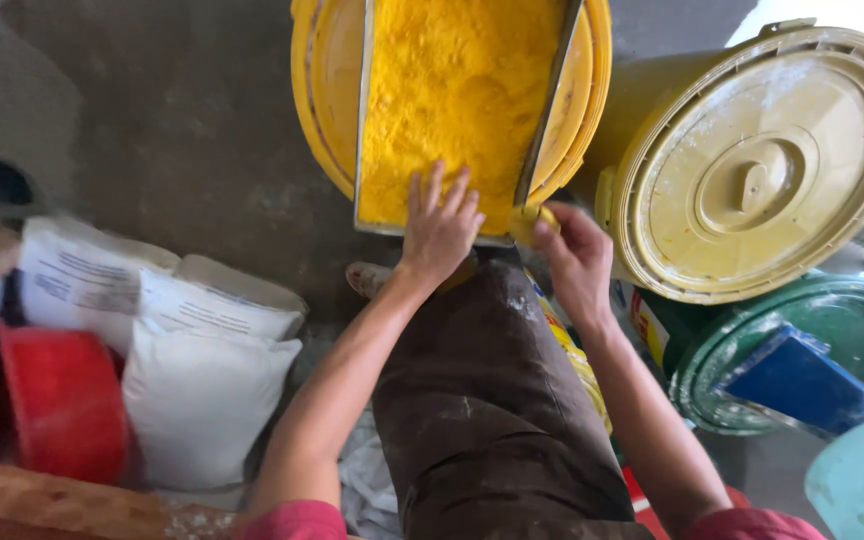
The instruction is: Shaping yellow dough balls into flat patties and scoring them with a small blade before placing them on a tray.
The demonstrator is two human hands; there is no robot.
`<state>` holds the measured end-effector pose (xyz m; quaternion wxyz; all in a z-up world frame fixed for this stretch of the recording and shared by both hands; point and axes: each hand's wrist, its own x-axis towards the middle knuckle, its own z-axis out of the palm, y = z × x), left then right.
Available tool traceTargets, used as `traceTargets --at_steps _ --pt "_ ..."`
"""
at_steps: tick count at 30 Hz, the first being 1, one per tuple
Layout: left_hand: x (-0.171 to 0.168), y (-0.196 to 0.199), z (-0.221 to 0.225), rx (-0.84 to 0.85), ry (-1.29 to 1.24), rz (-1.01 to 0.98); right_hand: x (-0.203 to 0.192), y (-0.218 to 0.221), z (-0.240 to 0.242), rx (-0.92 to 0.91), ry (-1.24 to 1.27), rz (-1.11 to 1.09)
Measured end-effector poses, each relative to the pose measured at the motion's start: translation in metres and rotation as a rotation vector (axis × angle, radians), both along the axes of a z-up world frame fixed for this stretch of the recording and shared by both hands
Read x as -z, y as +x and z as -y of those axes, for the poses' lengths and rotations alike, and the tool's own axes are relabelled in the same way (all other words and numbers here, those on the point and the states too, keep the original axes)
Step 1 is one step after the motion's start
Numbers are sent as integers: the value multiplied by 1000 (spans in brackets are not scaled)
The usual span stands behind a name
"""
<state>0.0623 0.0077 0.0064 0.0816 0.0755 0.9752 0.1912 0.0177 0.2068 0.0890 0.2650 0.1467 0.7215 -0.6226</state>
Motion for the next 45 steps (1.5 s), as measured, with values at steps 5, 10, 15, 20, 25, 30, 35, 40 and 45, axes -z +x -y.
traceTargets --at_steps 5,10,15,20,25,30,35,40,45 --pt "-20 33 2 3 230 -7 -41 -16 26 -147 185 -245" --pt "-62 64 19 -191 420 -40 -130 -30 61 -176 218 -911" --pt "-81 94 33 -398 519 -73 -13 -29 74 -427 738 -1033" --pt "-91 105 55 -521 545 -135 83 -24 77 -875 689 -1014" --pt "-84 121 55 -629 581 -91 86 -27 87 -913 668 -868" --pt "-83 125 42 -685 579 -72 109 -21 97 -1168 688 -824" --pt "-98 106 19 -690 599 -80 102 -30 89 -1185 665 -850" --pt "-123 70 10 -691 613 -138 98 -56 82 -967 434 -740" --pt "-91 40 7 -1018 993 -8 95 -62 53 -198 -532 287"
